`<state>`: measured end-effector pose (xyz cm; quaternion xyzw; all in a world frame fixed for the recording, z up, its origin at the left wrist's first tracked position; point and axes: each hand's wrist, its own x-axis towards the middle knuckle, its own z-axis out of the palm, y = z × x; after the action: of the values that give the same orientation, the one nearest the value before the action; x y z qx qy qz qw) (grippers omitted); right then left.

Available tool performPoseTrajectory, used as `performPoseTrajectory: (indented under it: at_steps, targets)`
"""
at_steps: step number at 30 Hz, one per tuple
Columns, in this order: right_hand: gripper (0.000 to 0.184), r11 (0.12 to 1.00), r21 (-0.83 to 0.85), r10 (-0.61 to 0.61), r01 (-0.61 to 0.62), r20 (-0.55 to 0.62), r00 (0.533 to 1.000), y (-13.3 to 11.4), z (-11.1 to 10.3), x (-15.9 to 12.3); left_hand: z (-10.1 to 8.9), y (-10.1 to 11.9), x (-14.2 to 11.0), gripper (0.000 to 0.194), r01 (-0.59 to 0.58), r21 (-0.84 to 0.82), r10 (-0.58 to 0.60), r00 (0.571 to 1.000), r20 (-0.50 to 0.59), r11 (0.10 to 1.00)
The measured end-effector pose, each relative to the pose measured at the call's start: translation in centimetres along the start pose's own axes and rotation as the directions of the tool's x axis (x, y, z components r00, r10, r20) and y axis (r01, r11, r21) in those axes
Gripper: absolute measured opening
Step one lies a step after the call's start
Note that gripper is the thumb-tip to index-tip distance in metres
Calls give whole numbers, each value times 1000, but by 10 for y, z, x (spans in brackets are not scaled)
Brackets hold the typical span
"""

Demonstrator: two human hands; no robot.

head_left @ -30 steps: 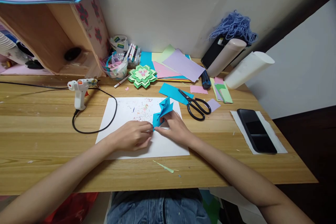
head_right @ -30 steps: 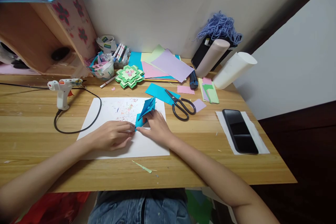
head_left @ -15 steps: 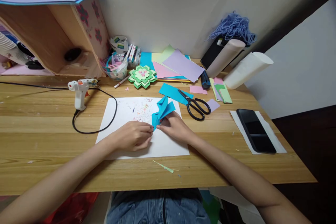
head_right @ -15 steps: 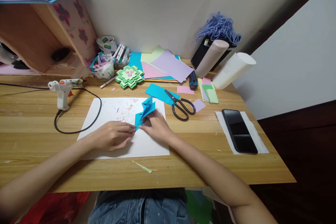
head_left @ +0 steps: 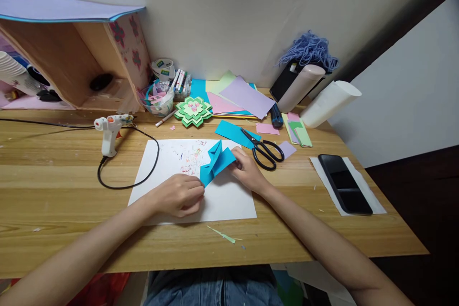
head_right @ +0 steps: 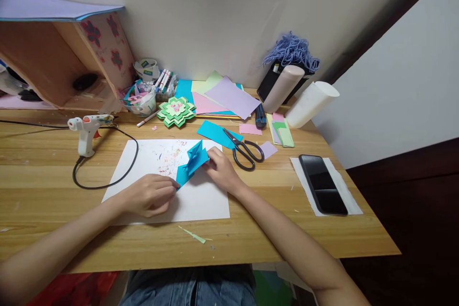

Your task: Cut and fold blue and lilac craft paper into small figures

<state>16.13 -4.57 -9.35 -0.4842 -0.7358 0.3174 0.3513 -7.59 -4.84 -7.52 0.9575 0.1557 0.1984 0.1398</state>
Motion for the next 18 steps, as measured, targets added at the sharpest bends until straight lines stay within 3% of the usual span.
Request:
performPoseTrajectory:
  at_steps: [2, 4, 5, 7, 8, 9, 12, 16, 18]
  targets:
    - [5, 1000, 18, -26, 26, 15, 1000, -2, 0, 0, 3, 0, -1, 20, 19, -3, -19, 999, -48, 1000]
    - [6, 998, 34, -46, 45, 28, 999, -5, 2, -1, 7, 1, 1, 16, 167, -14, -166, 971, -174, 986]
    - [7, 998, 36, -54, 53, 32, 998, -6, 4, -1, 10, 2, 3, 18, 277, -34, -277, 928, -249, 960]
    - [11, 997, 34, -74, 73, 39, 996, -8, 7, 0, 15, 3, 10, 46, 485, -108, -490, 802, -342, 868]
    - [13, 996, 30, -87, 85, 44, 995, -9, 9, 0, 18, 4, 14, 58, 546, -158, -564, 750, -347, 823]
    - [14, 995, 24, -100, 99, 43, 994, -9, 10, 0, 20, 4, 17, 58, 570, -210, -606, 724, -329, 794]
    - [19, 992, -10, -124, 124, -33, 992, -10, 7, 3, 22, 1, 25, 25, 579, -358, -671, 704, -234, 733]
    - [36, 992, -27, -126, 123, -209, 970, -18, -11, 8, 8, -7, 33, 33, 605, -469, -722, 683, -109, 643]
    - [42, 995, -7, -100, 100, -176, 979, -24, -21, 10, -2, -11, 41, 32, 576, -493, -674, 738, -29, 652]
